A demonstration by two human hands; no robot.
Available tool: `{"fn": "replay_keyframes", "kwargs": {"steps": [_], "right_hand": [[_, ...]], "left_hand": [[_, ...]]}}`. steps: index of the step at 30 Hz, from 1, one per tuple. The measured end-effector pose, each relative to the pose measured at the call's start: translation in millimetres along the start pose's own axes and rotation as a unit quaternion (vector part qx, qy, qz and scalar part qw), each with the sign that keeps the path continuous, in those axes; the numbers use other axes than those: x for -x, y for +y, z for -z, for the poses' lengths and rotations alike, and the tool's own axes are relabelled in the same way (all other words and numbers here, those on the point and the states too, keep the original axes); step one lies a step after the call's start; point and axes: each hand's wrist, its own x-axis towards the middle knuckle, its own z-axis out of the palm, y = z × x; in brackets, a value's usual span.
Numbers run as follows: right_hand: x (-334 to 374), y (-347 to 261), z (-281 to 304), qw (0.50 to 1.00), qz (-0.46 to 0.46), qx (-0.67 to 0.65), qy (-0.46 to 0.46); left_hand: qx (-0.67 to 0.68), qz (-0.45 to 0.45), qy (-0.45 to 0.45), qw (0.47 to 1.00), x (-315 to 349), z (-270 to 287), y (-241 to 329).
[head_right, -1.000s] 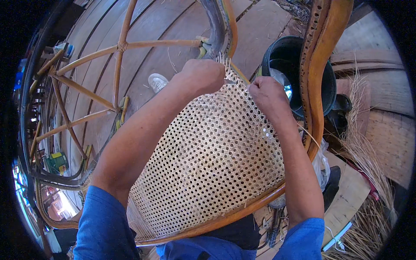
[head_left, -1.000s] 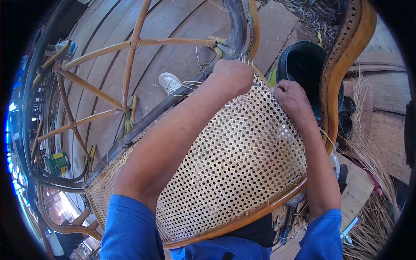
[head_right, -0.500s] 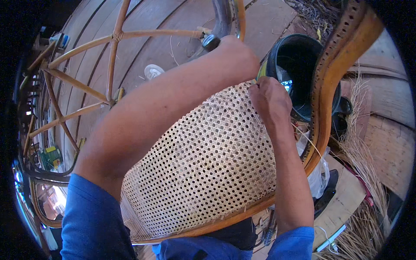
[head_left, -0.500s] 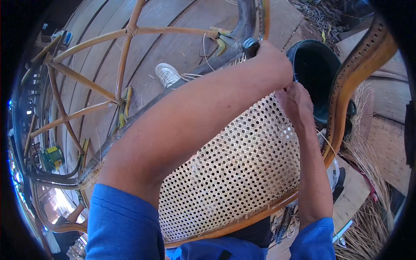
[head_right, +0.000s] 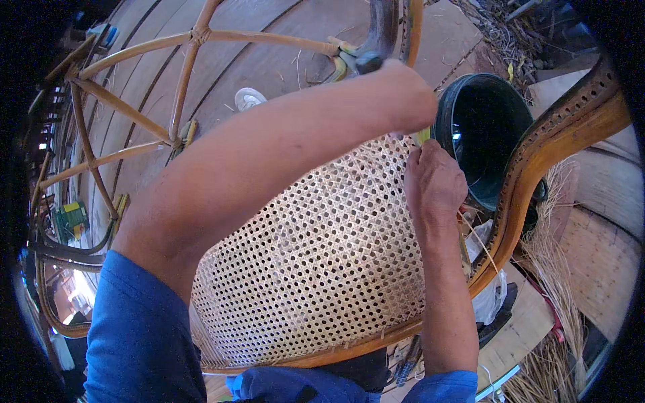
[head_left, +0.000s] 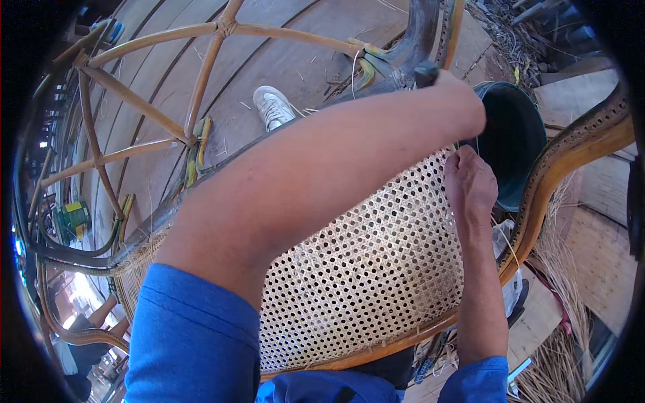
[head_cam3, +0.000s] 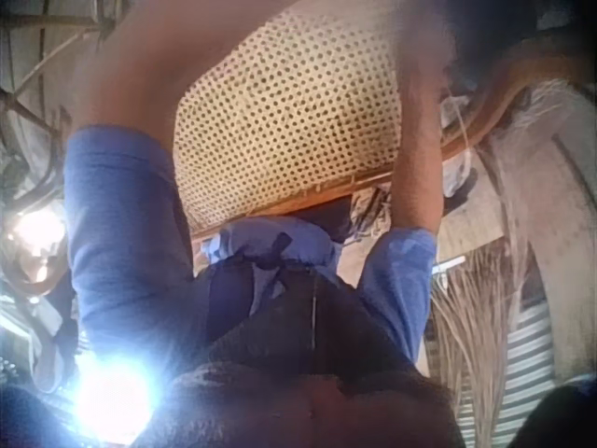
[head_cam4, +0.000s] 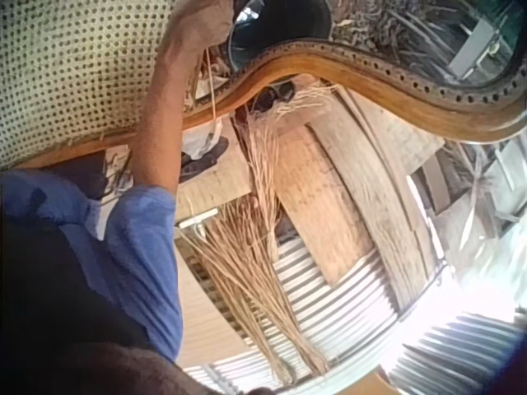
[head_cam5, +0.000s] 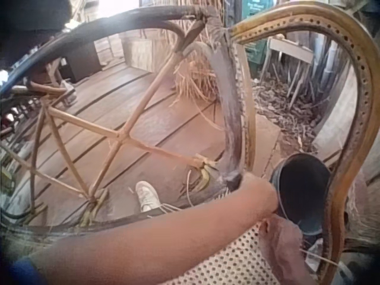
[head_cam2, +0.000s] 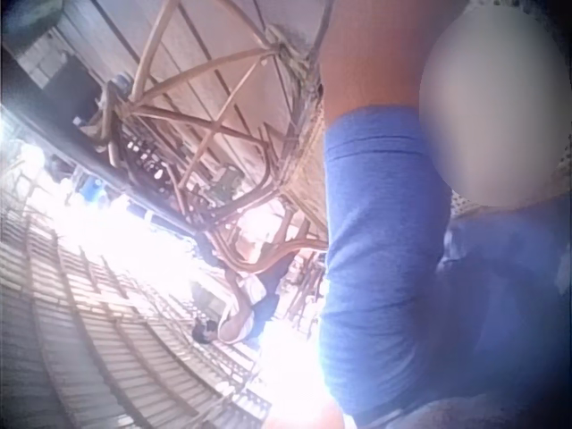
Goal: Weaving rattan fibers into the frame of a chair to repair the seat.
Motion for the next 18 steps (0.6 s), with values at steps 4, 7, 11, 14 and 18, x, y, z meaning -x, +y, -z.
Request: {"fn": "replay_keyframes", "kwargs": {"steps": [4, 7, 11, 14, 18], "right_hand": [[1.7, 5.9, 1.7, 0.997, 0.048, -0.036, 0.044], [-3.0, 3.7, 1.8, 0.999, 0.013, -0.033, -0.010], [-4.5, 10.4, -0.3, 0.998, 0.032, -0.047, -0.003], [-9.8, 27.5, -12.4, 0.994, 0.057, -0.087, -0.018], [-12.1, 26.8, -21.4, 0.988, 0.075, -0.128, -0.042]], "left_hand": [[0.010, -0.004, 0.018, 1.000, 4.7, -14.7, -12.4], [0.017, 0.025, -0.045, 0.999, 7.8, -14.2, -12.3], [-0.010, -0.006, 0.001, 1.000, 6.2, -10.9, 2.7], [-0.083, -0.035, 0.017, 0.996, -3.6, -8.9, 16.1], [-0.088, -0.061, 0.002, 0.994, -7.6, -9.1, 14.8]]}}
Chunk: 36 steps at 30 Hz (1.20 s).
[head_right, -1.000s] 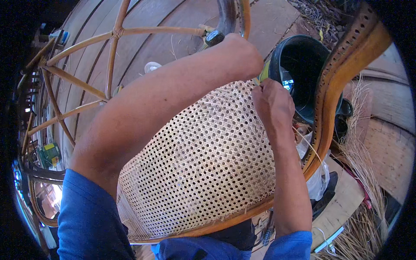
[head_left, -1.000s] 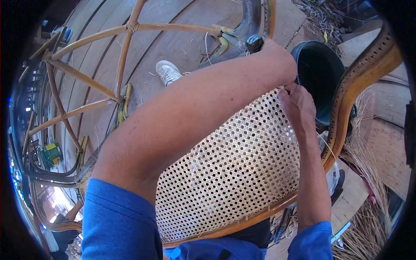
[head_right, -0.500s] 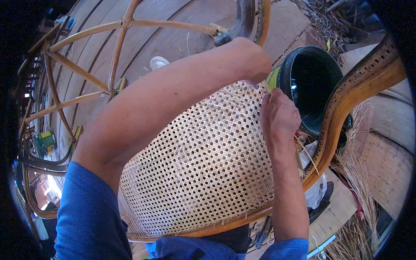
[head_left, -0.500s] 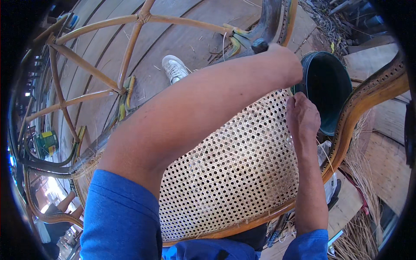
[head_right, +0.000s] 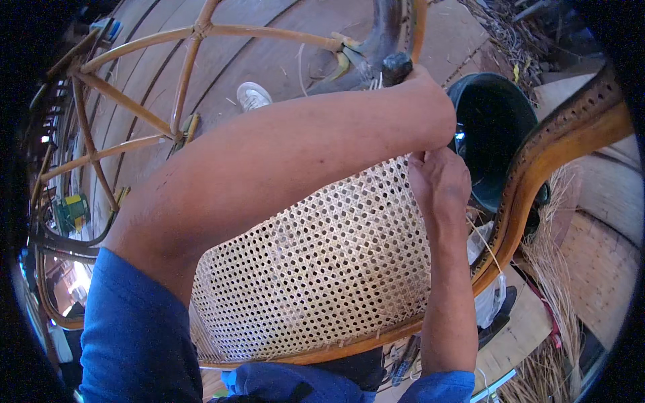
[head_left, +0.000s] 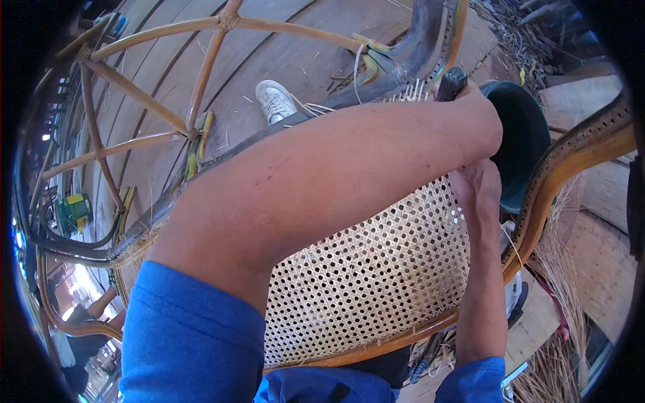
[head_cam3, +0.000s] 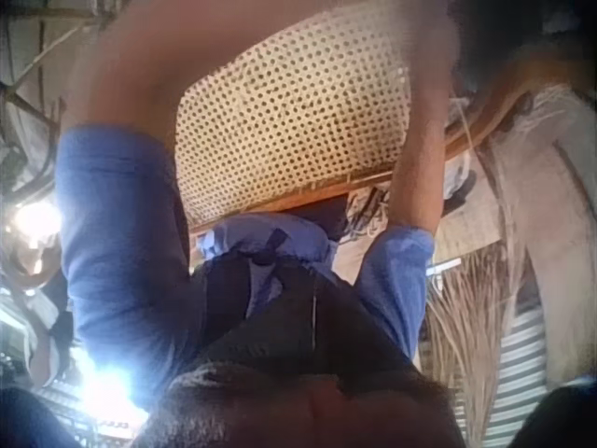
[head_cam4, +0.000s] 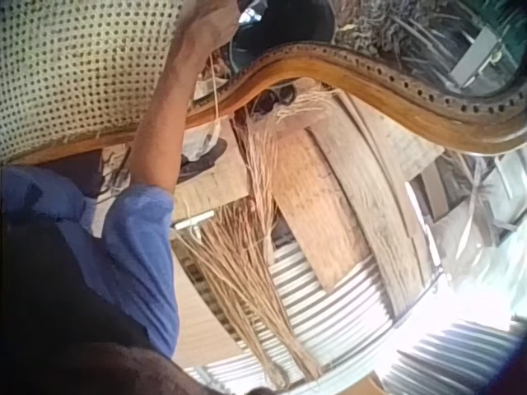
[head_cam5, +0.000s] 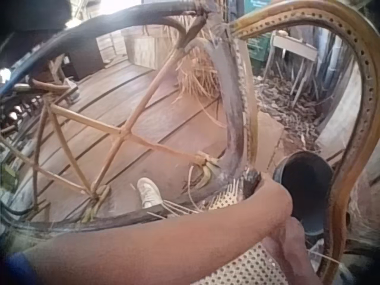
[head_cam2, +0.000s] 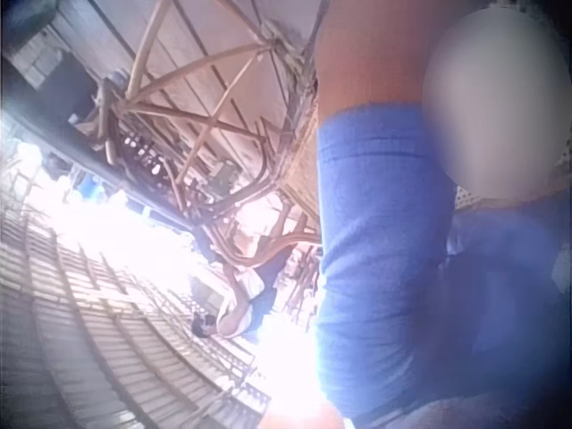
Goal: Weaving rattan fibers into the frame of a chair to repair the seat.
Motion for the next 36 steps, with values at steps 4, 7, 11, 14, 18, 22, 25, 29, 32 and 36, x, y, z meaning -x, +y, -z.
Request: {"fn": "replay_keyframes", "kwargs": {"steps": [4, 7, 11, 14, 18, 22, 25, 29, 32, 36], "right_hand": [[0.0, -23.8, 18.4, 0.989, -0.101, 0.093, -0.052], [3.5, -22.5, 18.2, 0.995, -0.049, 0.082, 0.008], [1.6, -27.3, 22.9, 0.996, -0.077, 0.052, -0.007], [0.2, -21.4, 23.1, 0.998, -0.039, 0.048, -0.001], [-4.1, -15.5, 26.1, 0.998, -0.044, 0.032, -0.029], [-12.6, -16.6, 37.4, 0.989, -0.060, -0.049, -0.125], [-10.2, 2.6, 21.9, 0.994, 0.028, -0.097, -0.030], [-12.5, -11.1, 30.7, 0.996, -0.010, -0.056, -0.063], [-19.0, -5.4, 34.8, 0.990, -0.037, -0.024, -0.135], [-24.6, -12.9, 36.4, 0.987, -0.033, -0.027, -0.155]], "left_hand": [[0.062, 0.031, 0.004, 0.998, 1.0, -1.9, -14.3], [0.086, 0.056, -0.014, 0.995, 14.0, -1.7, -23.0], [0.099, 0.052, -0.051, 0.992, 13.3, -8.0, -26.7], [0.107, 0.064, -0.049, 0.991, 14.1, -4.9, -22.5], [0.097, 0.049, -0.007, 0.994, 14.8, -1.9, -20.0], [0.112, 0.076, -0.021, 0.991, 15.2, 0.3, -13.3], [0.114, 0.081, 0.011, 0.990, 11.9, 6.5, -6.6], [0.083, 0.065, -0.002, 0.994, 20.4, 13.5, -10.4], [0.113, 0.094, -0.086, 0.985, 10.8, 3.3, -17.2], [0.155, 0.089, -0.091, 0.980, 15.1, -13.8, -25.6]]}}
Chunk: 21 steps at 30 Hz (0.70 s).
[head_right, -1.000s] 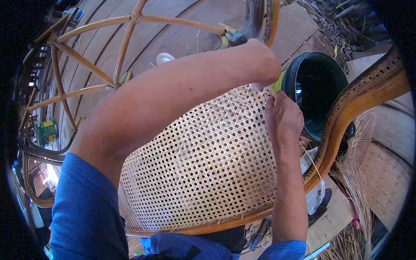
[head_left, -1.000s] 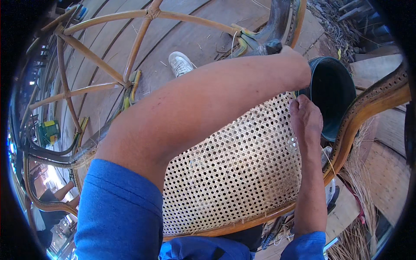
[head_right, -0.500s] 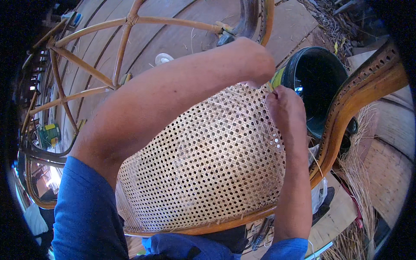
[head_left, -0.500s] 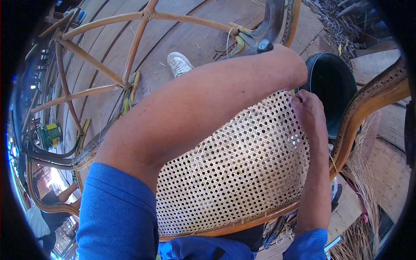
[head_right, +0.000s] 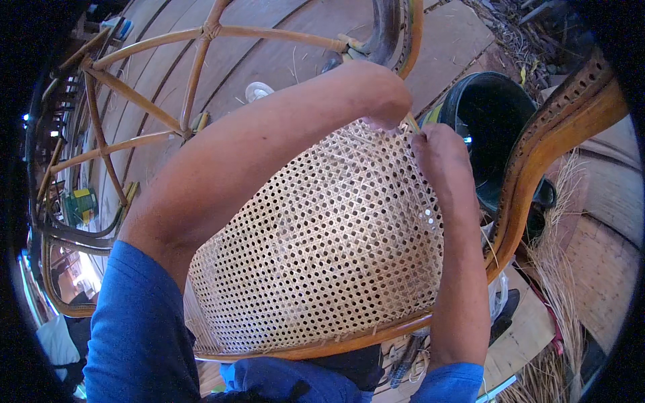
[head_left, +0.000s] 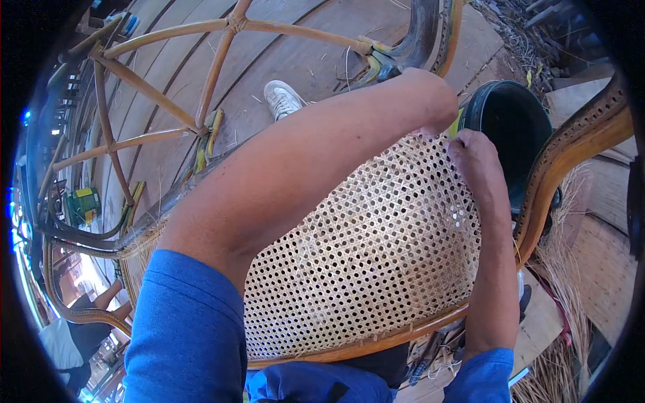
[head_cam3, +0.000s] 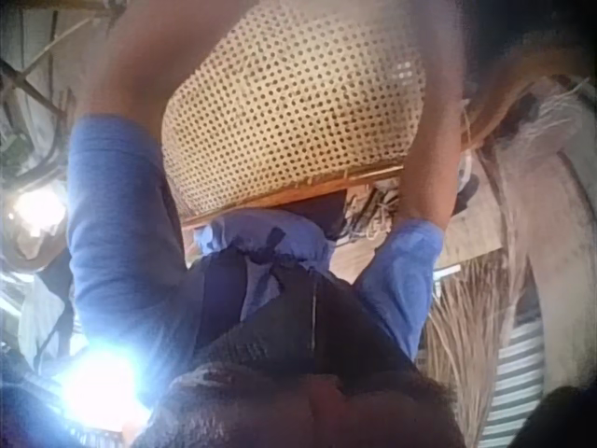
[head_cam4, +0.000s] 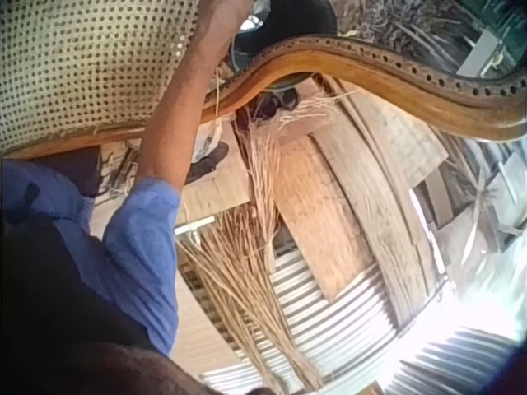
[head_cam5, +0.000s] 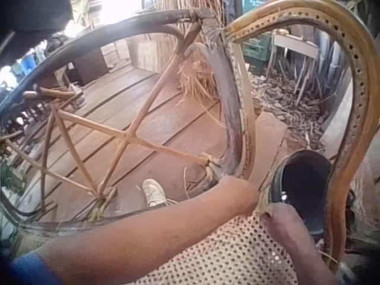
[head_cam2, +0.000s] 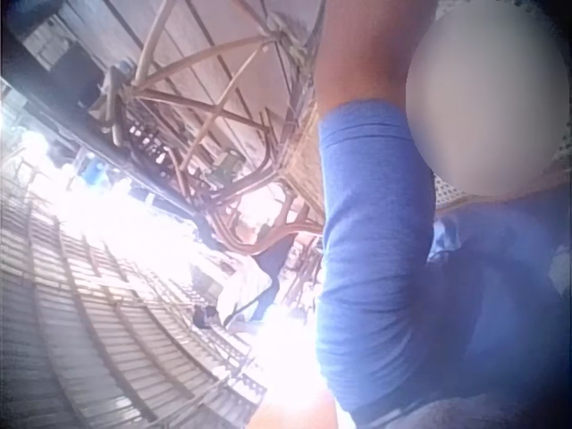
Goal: Weaving rattan fibers into the frame of a chair to repair the seat.
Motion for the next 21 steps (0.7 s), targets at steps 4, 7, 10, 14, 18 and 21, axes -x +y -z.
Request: {"fn": "replay_keyframes", "kwargs": {"steps": [4, 7, 10, 14, 18, 21], "right_hand": [[-10.1, 0.2, 0.9, 0.997, -0.040, -0.053, -0.039], [-12.3, 4.5, 4.0, 0.999, -0.022, -0.042, -0.027], [-10.2, 7.3, 4.6, 0.999, -0.004, -0.038, -0.020], [-4.9, 16.2, 2.5, 0.996, -0.033, -0.071, -0.035], [-10.2, 20.2, -13.3, 0.996, 0.000, -0.083, -0.025], [1.4, 34.8, -21.5, 0.985, 0.104, -0.098, 0.098]], "left_hand": [[0.035, 0.017, -0.015, 0.999, -5.2, -11.3, -8.0], [0.088, 0.027, -0.058, 0.994, 0.9, -9.7, -5.1], [0.139, 0.039, -0.075, 0.987, 5.2, -15.6, -2.8], [0.043, 0.048, 0.051, 0.997, 13.7, -10.5, 14.9], [-0.062, 0.020, 0.083, 0.994, 9.5, 1.9, 21.7], [-0.180, -0.023, 0.035, 0.983, -58.4, -17.9, 35.1]]}}
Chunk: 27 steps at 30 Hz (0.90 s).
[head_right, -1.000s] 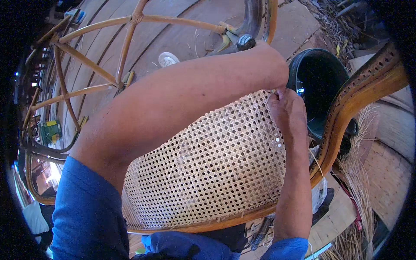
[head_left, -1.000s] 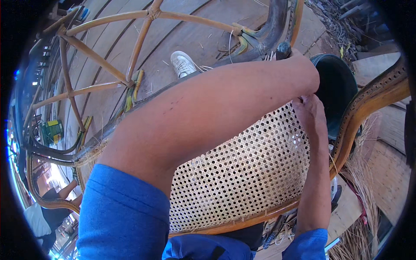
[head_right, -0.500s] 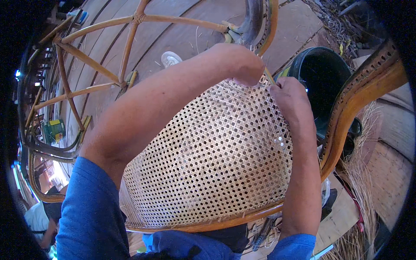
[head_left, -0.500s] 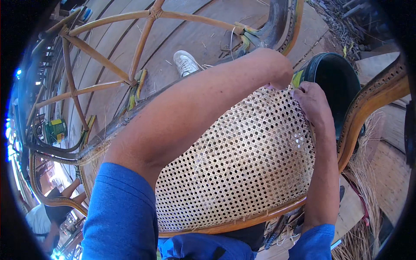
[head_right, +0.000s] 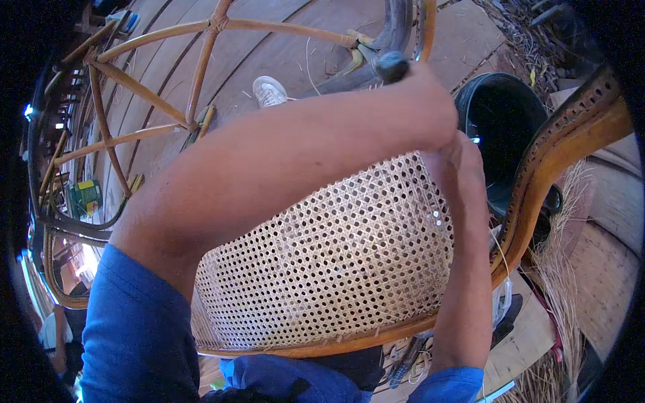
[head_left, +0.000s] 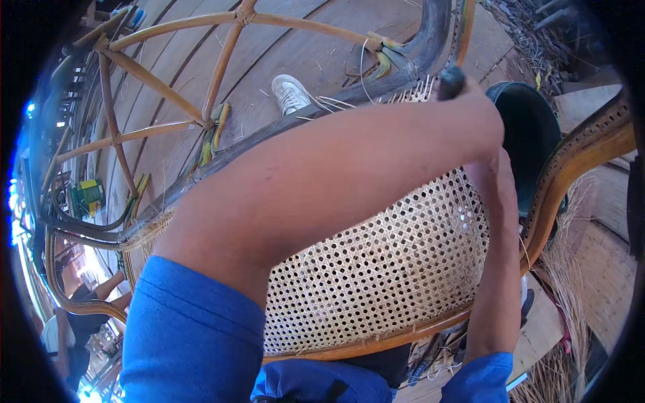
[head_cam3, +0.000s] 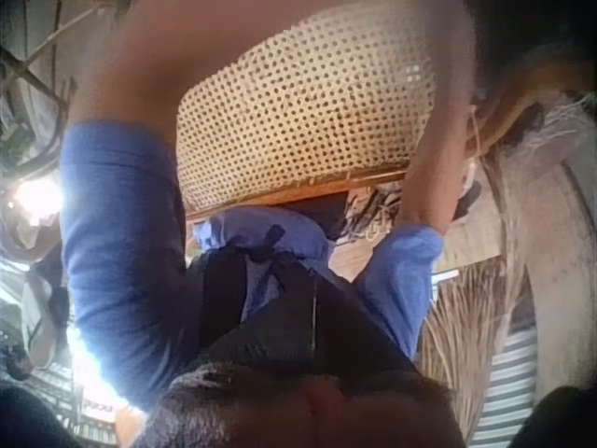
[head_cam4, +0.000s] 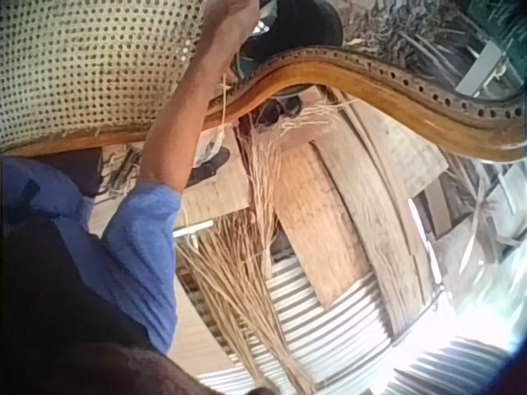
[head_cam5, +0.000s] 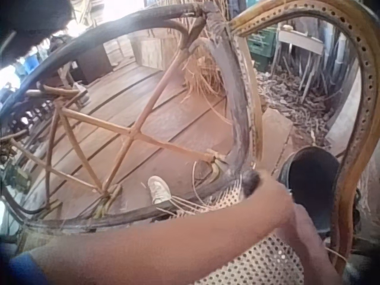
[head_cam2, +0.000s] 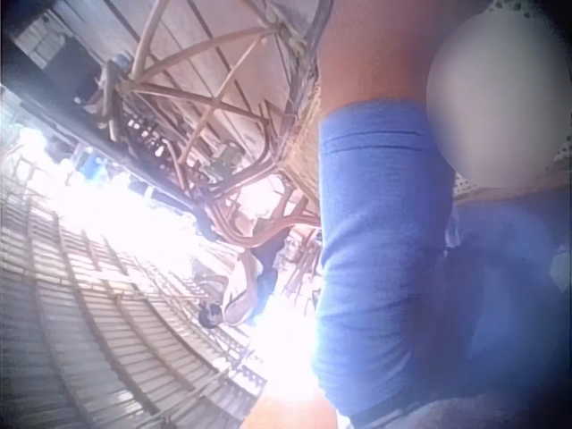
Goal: Weaving rattan fibers into the frame of a chair to repair the seat.
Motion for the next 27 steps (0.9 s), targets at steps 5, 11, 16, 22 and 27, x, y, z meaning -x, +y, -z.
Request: {"fn": "replay_keyframes", "kwargs": {"steps": [5, 11, 16, 22, 27], "right_hand": [[0.8, -29.0, -1.5, 0.972, -0.082, 0.216, -0.034], [-5.8, -41.3, 11.5, 0.988, -0.108, 0.090, -0.067], [-16.1, -28.1, 18.5, 0.984, -0.127, 0.007, -0.122], [-19.1, -39.0, 25.3, 0.956, -0.212, -0.128, -0.160], [-24.1, -30.5, 29.1, 0.944, -0.231, -0.137, -0.189]], "left_hand": [[0.071, -0.065, 0.047, 0.994, 35.8, 28.8, -10.1], [0.059, 0.008, -0.034, 0.998, 50.6, 33.9, -31.8], [0.092, 0.006, -0.086, 0.992, 44.7, 32.6, -34.0], [0.070, 0.005, -0.106, 0.992, 51.3, 32.5, -35.6], [0.163, -0.015, -0.125, 0.979, 43.2, 13.0, -44.3]]}}
